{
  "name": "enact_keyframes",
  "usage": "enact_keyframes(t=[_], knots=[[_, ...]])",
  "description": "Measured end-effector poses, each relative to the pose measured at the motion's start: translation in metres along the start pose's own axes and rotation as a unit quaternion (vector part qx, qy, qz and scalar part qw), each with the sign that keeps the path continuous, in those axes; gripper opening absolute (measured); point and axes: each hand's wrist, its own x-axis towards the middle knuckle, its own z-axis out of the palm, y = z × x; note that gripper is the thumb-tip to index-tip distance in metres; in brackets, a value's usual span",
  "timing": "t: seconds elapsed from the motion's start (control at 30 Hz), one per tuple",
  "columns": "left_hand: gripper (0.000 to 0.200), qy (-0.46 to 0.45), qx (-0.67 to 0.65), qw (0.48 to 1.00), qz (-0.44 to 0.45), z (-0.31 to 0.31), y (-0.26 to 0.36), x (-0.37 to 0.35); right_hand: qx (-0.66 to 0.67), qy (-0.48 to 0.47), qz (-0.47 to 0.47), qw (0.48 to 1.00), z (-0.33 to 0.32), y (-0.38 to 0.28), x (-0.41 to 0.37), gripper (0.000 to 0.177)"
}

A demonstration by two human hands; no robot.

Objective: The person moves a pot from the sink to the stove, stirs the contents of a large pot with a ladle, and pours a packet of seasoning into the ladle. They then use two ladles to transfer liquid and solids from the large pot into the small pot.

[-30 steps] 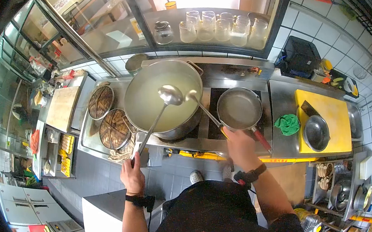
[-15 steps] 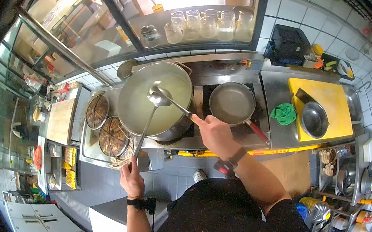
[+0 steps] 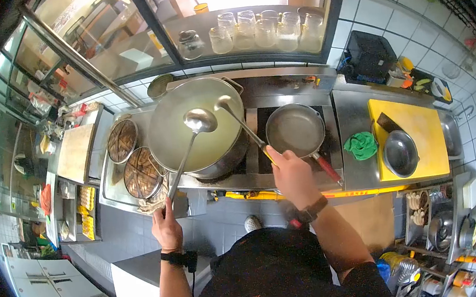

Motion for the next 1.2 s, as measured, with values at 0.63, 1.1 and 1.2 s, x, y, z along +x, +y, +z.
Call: enact_keyframes(t=[0.63, 1.1, 1.2], knots=[[0.060, 0.007, -0.018, 1.000, -0.022, 0.017, -0.012, -0.016, -0.011, -0.033, 0.020, 0.999, 0.015, 0.001, 0.021, 0.044], [0.060, -0.002, -0.047, 0.998, -0.045, 0.019, -0.017, -0.016, 0.032, -0.023, -0.001, 0.999, 0.025, 0.010, 0.012, 0.044], [0.061, -0.007, -0.049, 0.998, -0.047, 0.024, -0.020, -0.017, 0.017, -0.044, -0.009, 0.999, 0.020, 0.016, 0.009, 0.043]])
